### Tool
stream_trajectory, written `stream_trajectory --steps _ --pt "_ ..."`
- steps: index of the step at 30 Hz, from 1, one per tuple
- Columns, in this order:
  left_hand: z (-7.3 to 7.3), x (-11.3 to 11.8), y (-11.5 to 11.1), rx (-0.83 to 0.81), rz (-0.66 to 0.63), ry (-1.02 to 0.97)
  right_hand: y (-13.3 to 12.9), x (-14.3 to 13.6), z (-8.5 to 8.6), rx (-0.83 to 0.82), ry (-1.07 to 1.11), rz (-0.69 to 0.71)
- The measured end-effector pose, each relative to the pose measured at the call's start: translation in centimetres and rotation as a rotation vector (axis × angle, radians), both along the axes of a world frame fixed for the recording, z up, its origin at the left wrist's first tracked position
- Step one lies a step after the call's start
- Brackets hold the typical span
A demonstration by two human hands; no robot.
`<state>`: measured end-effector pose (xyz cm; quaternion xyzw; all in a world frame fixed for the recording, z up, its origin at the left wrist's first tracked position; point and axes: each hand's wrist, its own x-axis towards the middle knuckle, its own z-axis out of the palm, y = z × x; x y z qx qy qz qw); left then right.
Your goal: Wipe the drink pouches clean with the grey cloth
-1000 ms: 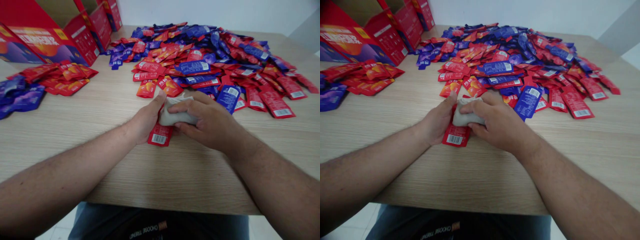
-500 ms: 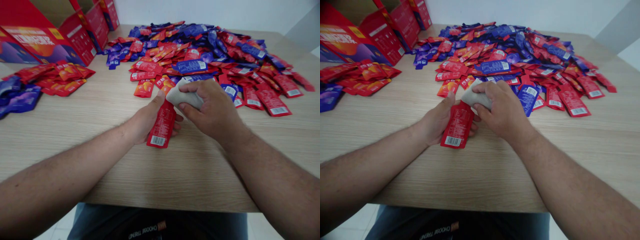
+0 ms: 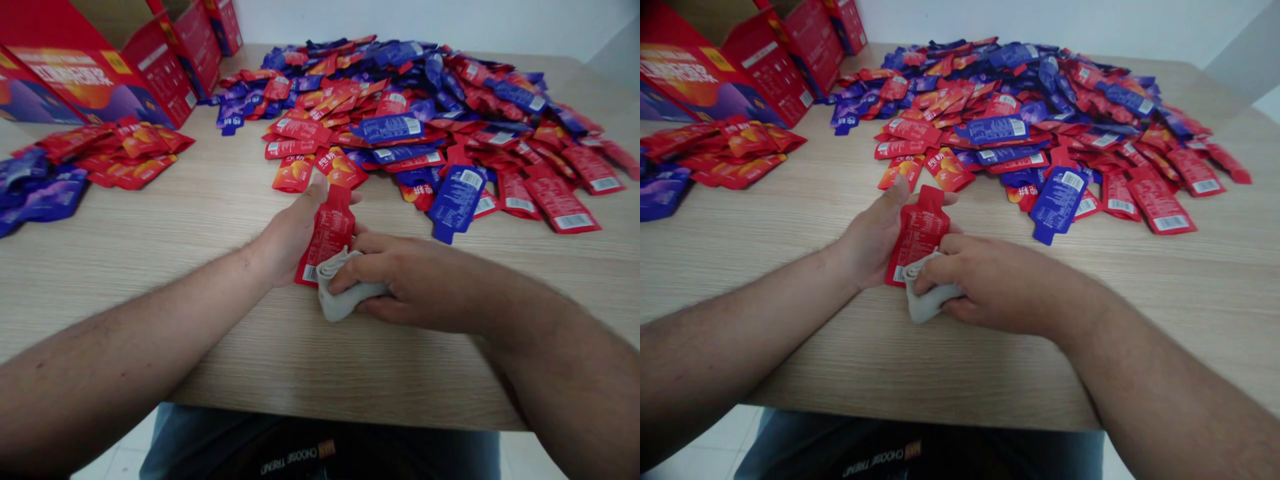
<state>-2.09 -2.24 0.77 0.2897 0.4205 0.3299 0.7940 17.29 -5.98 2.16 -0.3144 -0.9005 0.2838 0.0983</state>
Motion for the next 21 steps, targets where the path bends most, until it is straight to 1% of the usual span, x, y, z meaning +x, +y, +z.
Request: stream_trajectory --steps 2,3,6,9,11,13,16,17,19,21 --pt "-0.3 0.0 0.1 0.021 0.008 -0.008 0.7 0.7 0.0 0.026 -0.013 -0.065" --pt "-0.4 0.0 0.2 0.031 0.008 -0.014 1.1 1.0 -0.2 0.064 -0.013 -0.115" --pt "-0.6 0.1 0.4 0.07 -0.009 -0.06 2.1 1.4 -0.8 0.236 0.05 -0.257" --pt "-0.7 0.1 0.4 0.064 -0.038 -0.048 2.5 1.0 -1.5 0.372 0.107 -0.41" --pt "-0.7 0.1 0.3 0.041 -0.04 -0.016 2.3 0.4 -1.7 0.417 0.132 -0.493" --pt "-0.8 0.1 0.3 0.038 -0.044 -0.026 2.0 -0.2 -1.8 0.422 0.156 -0.494" --pt "-0.9 0.2 0.3 0.048 -0.058 -0.05 1.8 -0.7 -1.8 0.384 0.152 -0.402" --pt "-0.8 0.2 0.3 0.042 -0.066 -0.03 2.0 -0.6 -1.9 0.388 0.152 -0.401" --pt "-0.4 0.0 0.3 0.015 -0.076 0.034 2.6 -0.1 -2.1 0.43 0.163 -0.47" --pt "0.0 -0.3 0.4 -0.011 -0.073 0.045 3.3 0.7 -2.3 0.473 0.178 -0.568"
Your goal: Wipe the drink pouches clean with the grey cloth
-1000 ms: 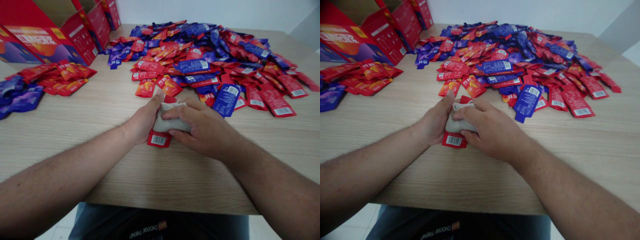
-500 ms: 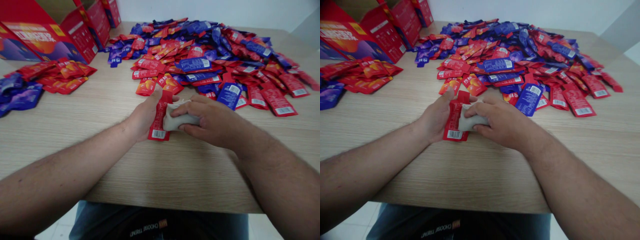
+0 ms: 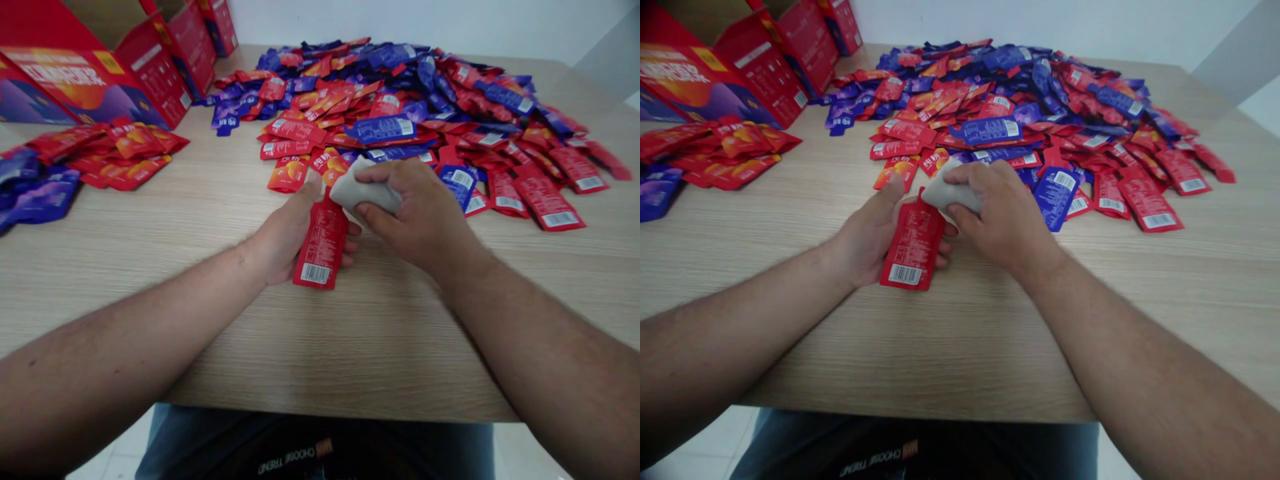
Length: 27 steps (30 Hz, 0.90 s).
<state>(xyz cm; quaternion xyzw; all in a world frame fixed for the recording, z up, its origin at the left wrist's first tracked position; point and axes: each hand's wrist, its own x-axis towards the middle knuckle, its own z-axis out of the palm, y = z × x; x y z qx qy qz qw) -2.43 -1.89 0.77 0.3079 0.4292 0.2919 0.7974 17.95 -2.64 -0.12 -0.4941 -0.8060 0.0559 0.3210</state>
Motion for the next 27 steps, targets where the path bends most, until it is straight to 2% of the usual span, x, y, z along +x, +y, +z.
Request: stream_trajectory --steps 3,8,12,18,20,23,25,27 --pt "0.4 -0.5 -0.1 -0.014 0.063 -0.112 0.6 0.9 -0.2 0.014 0.041 -0.099" --pt "0.1 -0.7 0.0 -0.017 0.17 -0.182 0.2 1.0 -0.1 -0.021 0.1 -0.132" --pt "-0.2 -0.4 0.2 0.028 0.174 -0.153 0.0 0.8 0.1 -0.033 0.159 -0.136" --pt "-0.6 0.3 0.5 0.134 0.255 -0.055 -0.4 1.7 1.2 0.003 0.169 -0.132" --pt "-0.8 0.4 0.6 0.166 0.263 -0.019 -0.8 2.1 1.7 -0.012 0.16 -0.076" --pt "-1.2 0.4 0.8 0.2 0.283 0.007 -1.3 2.2 1.8 -0.13 0.104 0.143" --pt "-1.5 0.3 1.1 0.216 0.311 0.021 -1.3 1.7 1.3 -0.178 0.041 0.276" --pt "-1.7 0.2 1.2 0.216 0.332 0.016 -1.2 1.0 0.4 -0.166 0.014 0.309"
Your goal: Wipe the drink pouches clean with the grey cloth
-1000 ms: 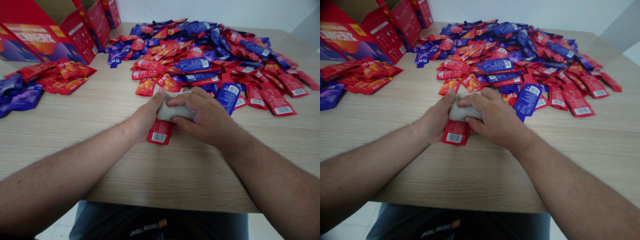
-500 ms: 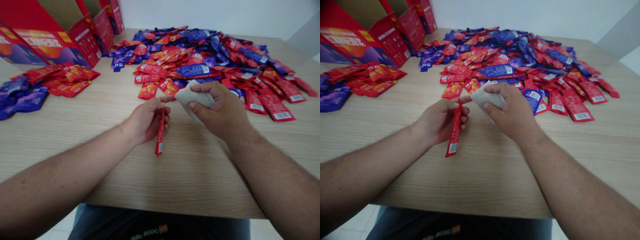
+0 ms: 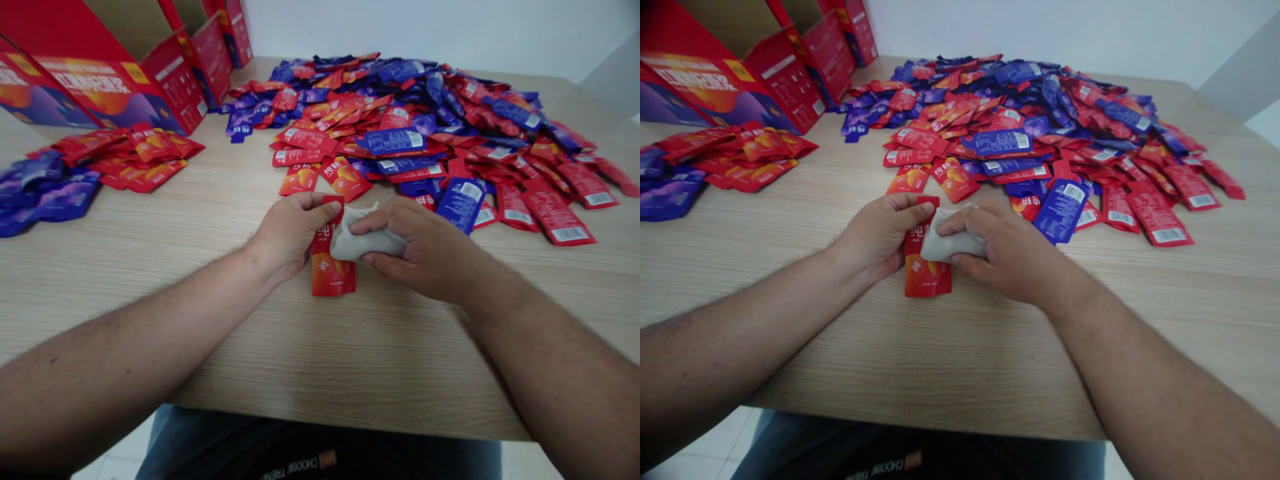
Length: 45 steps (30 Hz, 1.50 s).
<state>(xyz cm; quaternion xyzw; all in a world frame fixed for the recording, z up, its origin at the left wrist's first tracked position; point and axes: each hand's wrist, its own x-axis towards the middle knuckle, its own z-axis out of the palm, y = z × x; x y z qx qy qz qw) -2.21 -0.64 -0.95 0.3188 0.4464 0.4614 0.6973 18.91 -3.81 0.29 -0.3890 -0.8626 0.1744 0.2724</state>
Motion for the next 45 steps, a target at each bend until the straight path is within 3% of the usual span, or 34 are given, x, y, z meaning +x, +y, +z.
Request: stream_trajectory --steps 2,8,11,17,21,27,30,32,39,45 --pt "0.0 -0.1 0.0 -0.017 -0.005 -0.056 0.3 -0.6 -0.9 0.02 0.024 -0.04" --pt "0.7 0.2 -1.1 -0.231 -0.23 -0.155 0.7 -1.4 -2.1 0.053 0.106 -0.236" --pt "0.7 0.6 -1.6 -0.219 -0.194 -0.142 0.3 -1.6 -1.8 0.086 0.124 -0.291" --pt "0.8 1.1 -1.8 -0.168 -0.101 -0.149 -1.1 -2.0 -0.4 0.018 -0.003 0.018" --pt "1.3 1.0 -1.7 -0.188 -0.145 -0.183 -1.1 -2.0 -0.3 0.082 0.002 -0.146" --pt "1.5 0.8 -1.8 -0.191 -0.202 -0.194 -1.2 -2.3 -0.5 0.029 -0.029 0.003" --pt "1.6 0.9 -1.7 -0.188 -0.202 -0.196 -0.9 -2.1 -0.5 0.072 -0.021 -0.171" --pt "1.6 0.9 -1.7 -0.208 -0.177 -0.186 -0.9 -2.2 -0.5 0.071 -0.01 -0.211" --pt "0.5 0.0 -0.7 -0.267 -0.194 -0.211 -1.4 -2.2 -0.5 -0.06 -0.042 0.108" --pt "0.3 -0.8 0.2 -0.231 -0.197 -0.226 -0.4 -0.6 -0.4 -0.039 -0.067 0.0"
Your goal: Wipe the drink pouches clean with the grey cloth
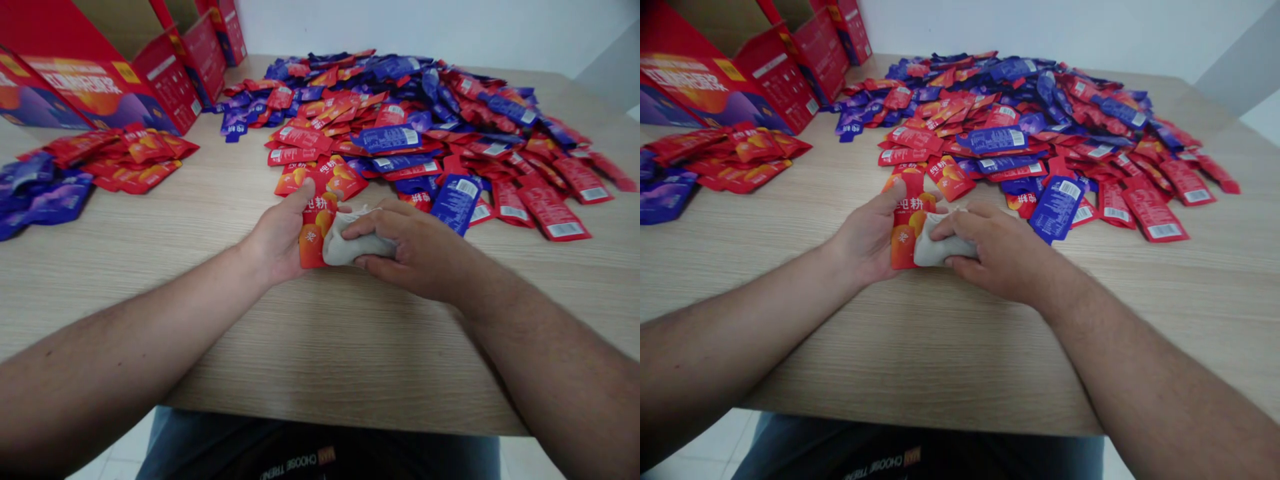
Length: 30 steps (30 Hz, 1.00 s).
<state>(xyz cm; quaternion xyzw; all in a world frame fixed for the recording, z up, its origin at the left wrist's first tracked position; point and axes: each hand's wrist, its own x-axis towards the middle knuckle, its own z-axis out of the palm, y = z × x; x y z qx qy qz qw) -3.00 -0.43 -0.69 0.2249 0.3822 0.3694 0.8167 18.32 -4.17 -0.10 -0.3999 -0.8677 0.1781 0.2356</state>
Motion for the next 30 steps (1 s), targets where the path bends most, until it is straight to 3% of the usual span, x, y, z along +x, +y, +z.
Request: stream_trajectory --steps 4,9,14,18,22,30 --pt "0.4 -0.1 0.0 0.004 0.055 0.032 0.1 0.0 -0.3 -0.033 -0.004 0.059" --pt "0.7 0.9 -0.8 0.013 0.062 0.005 0.3 -0.7 -1.0 0.099 0.03 -0.137" --pt "0.8 1.5 -1.6 -0.012 0.009 0.016 -0.1 -1.7 -0.8 0.087 0.059 -0.057" --pt "0.9 1.4 -2.0 0.016 -0.002 0.058 0.2 -1.5 -0.5 0.169 0.098 -0.248" --pt "0.8 1.3 -2.2 0.022 -0.043 0.054 0.4 -1.3 -0.3 0.171 0.088 -0.201" --pt "1.4 1.2 -2.3 0.023 -0.07 0.137 1.3 -0.9 -0.7 0.202 0.102 -0.284"
